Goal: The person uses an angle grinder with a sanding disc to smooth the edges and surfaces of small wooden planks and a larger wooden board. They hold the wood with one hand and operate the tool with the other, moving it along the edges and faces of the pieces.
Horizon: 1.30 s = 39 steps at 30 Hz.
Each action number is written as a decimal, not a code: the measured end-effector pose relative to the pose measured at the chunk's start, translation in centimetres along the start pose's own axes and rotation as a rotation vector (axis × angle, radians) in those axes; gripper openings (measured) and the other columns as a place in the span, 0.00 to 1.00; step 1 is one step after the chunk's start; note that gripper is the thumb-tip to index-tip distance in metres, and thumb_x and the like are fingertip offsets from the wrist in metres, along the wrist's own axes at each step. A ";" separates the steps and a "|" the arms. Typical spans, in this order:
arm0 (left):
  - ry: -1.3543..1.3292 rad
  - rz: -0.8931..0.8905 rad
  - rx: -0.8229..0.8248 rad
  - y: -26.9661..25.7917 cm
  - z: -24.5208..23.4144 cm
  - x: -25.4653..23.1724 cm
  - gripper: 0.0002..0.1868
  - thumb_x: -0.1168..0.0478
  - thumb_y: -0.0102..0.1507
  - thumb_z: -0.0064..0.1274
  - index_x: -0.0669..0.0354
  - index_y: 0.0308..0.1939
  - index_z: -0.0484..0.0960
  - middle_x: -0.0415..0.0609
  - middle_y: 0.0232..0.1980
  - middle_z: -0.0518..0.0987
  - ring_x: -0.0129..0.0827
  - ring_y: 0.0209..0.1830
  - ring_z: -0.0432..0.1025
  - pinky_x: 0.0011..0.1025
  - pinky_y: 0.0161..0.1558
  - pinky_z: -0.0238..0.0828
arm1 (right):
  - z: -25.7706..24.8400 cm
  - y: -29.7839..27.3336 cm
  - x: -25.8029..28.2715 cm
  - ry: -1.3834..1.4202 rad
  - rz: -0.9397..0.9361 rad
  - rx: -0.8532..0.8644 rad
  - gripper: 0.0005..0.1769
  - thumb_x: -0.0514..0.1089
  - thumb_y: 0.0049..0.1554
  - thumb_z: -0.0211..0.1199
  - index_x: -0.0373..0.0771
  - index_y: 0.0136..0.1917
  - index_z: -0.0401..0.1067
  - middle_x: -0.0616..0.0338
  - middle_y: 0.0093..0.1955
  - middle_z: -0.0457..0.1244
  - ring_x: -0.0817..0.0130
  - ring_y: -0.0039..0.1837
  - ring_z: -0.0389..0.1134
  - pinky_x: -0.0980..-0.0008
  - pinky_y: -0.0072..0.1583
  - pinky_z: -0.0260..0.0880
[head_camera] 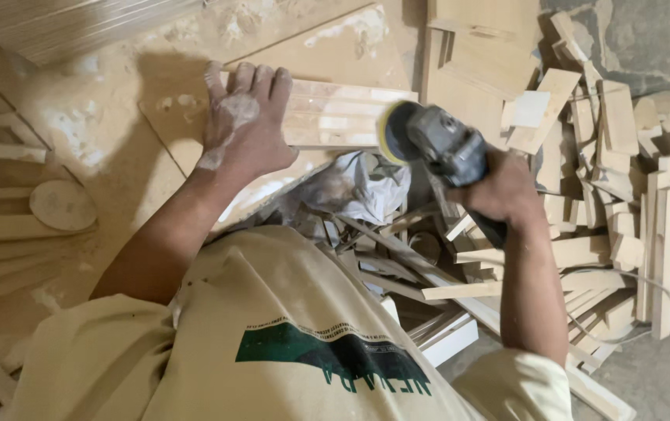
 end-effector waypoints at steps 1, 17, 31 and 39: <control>-0.024 -0.019 0.057 0.0 -0.1 0.1 0.58 0.35 0.50 0.64 0.59 0.79 0.68 0.57 0.70 0.74 0.56 0.71 0.65 0.75 0.76 0.44 | -0.5 -0.1 2.0 0.057 0.008 0.034 0.44 0.52 0.48 0.81 0.42 0.75 0.72 0.48 0.65 0.75 0.49 0.64 0.80 0.51 0.69 0.81; 0.101 -0.012 -0.020 -0.9 0.5 1.2 0.62 0.26 0.48 0.62 0.56 0.79 0.72 0.53 0.70 0.77 0.51 0.71 0.66 0.64 0.75 0.45 | 1.1 -2.2 -3.3 0.238 0.221 0.094 0.47 0.41 0.49 0.81 0.39 0.79 0.69 0.46 0.67 0.74 0.48 0.65 0.79 0.49 0.73 0.79; 0.141 0.009 -0.126 -1.1 -0.4 1.4 0.62 0.21 0.48 0.63 0.57 0.75 0.75 0.52 0.67 0.77 0.50 0.67 0.69 0.62 0.74 0.49 | 0.3 -2.9 6.8 0.187 0.039 0.148 0.60 0.38 0.42 0.85 0.45 0.85 0.65 0.45 0.72 0.72 0.48 0.72 0.75 0.50 0.77 0.74; 0.143 0.036 -0.176 -1.1 -1.0 1.3 0.60 0.22 0.47 0.67 0.57 0.72 0.77 0.50 0.64 0.79 0.49 0.64 0.71 0.62 0.72 0.53 | 1.5 -1.7 -3.8 0.214 0.192 0.071 0.51 0.48 0.47 0.82 0.45 0.81 0.68 0.46 0.71 0.72 0.47 0.72 0.75 0.41 0.79 0.72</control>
Point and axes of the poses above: each hand's wrist, its own y-axis towards the middle knuckle, its own z-axis out of the palm, x = y × z, the point moved 8 cm from there along y, towards the middle knuckle
